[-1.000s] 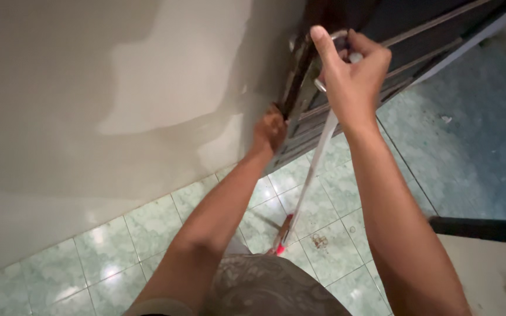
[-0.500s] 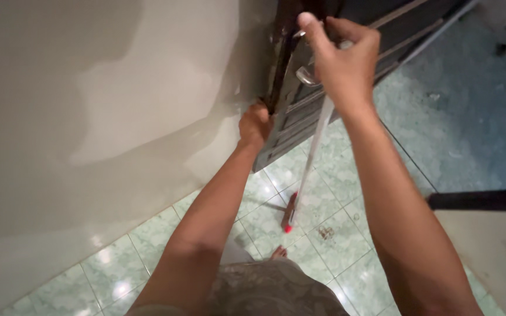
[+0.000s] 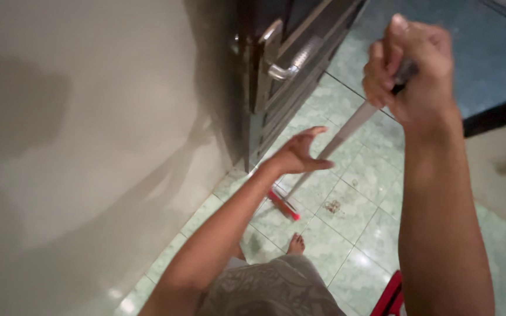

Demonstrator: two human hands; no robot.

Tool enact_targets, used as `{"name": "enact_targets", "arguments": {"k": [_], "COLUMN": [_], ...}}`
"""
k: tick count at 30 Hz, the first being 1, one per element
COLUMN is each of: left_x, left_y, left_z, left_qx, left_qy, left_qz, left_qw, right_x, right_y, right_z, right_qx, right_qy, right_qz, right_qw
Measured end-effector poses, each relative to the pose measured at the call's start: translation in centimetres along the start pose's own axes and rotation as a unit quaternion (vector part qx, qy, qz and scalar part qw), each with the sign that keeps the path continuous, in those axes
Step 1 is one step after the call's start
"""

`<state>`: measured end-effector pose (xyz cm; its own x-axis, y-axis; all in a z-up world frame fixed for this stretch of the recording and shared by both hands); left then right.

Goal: The person sweeps a tiled floor using a broom with a white handle and pink bristles. They move the broom back and forth across the floor, gathering debris near a doorway and a red floral rug.

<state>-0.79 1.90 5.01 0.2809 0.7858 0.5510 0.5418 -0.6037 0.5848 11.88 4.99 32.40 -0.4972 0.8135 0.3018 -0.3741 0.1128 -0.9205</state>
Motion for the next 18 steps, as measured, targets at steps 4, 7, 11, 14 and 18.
{"name": "enact_targets", "arguments": {"k": [4,7,11,14,18], "left_x": [0.2,-0.1,-0.8,0.9,6.8], "left_y": [1.8,1.4,-1.5,-2.9,-3.8], "left_z": [3.8,4.1,5.8,9.4,13.3], "left_qx": [-0.126,-0.078,-0.078,-0.094,-0.045], "left_qy": [-0.189,-0.155,-0.146,-0.137,-0.162], "left_qz": [-0.250,-0.257,-0.317,-0.338,-0.277], "left_qw": [0.941,0.951,0.934,0.927,0.946], "right_x": [-2.3,-2.4,-2.7,-2.8,-1.8], "right_y": [0.6,2.0,4.9,5.7,4.7], "right_z": [-0.5,-1.1,-2.7,-5.0,-8.1], "right_qx": [0.007,0.009,0.054,0.036,-0.027], "right_qy": [0.016,0.088,0.185,0.214,0.196], "right_qz": [0.014,0.010,0.087,0.076,0.071], "right_qw": [1.000,0.996,0.977,0.973,0.978]}}
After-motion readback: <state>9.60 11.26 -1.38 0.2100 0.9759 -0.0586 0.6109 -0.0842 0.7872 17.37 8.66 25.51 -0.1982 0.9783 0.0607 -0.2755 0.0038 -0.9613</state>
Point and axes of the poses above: each hand's wrist, its own x-axis towards the middle knuckle, its own z-axis out of the palm, y = z × x, the point moved 3 cm from there along x, towards the middle knuckle, and after that the axes turned 8 degrees about x, right-handed, at the moved point
